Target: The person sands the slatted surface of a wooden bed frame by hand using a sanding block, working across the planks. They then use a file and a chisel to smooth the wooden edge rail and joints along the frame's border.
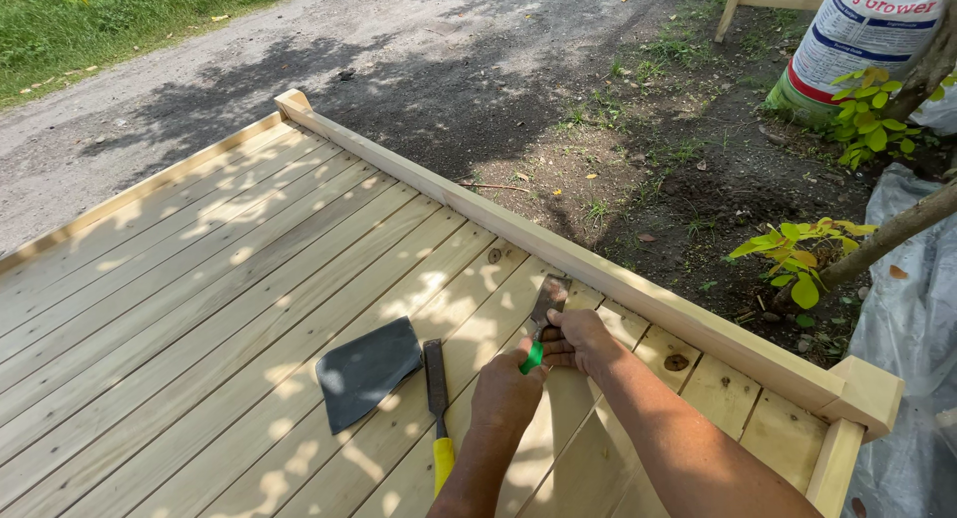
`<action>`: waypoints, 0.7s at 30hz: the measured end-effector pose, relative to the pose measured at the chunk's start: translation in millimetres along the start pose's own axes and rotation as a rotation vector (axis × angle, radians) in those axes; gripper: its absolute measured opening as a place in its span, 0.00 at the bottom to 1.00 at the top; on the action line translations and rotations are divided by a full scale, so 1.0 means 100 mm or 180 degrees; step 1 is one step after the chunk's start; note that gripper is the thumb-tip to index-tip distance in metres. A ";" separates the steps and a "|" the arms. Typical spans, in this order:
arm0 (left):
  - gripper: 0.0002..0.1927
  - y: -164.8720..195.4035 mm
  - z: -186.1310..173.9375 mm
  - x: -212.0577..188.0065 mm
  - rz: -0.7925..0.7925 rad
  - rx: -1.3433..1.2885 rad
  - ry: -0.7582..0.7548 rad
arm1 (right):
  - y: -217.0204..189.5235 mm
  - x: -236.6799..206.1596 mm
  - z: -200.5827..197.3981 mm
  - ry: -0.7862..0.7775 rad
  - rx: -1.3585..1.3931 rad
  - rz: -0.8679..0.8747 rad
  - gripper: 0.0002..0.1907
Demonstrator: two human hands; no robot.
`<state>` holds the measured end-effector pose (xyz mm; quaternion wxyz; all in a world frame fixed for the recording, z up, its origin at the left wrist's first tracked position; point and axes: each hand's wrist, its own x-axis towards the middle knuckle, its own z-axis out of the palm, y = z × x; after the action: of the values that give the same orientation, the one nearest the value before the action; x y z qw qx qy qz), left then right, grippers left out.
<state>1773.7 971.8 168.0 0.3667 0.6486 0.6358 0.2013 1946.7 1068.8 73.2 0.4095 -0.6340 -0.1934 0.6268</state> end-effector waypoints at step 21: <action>0.20 0.13 0.02 -0.02 0.0079 0.0317 0.0176 | -0.03 0.08 -0.08 -0.0299 0.0049 0.0264 0.19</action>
<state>1784.0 970.1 176.5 0.3137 0.6681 0.6468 0.1919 1955.9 1074.7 69.8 0.3785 -0.6082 -0.1811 0.6738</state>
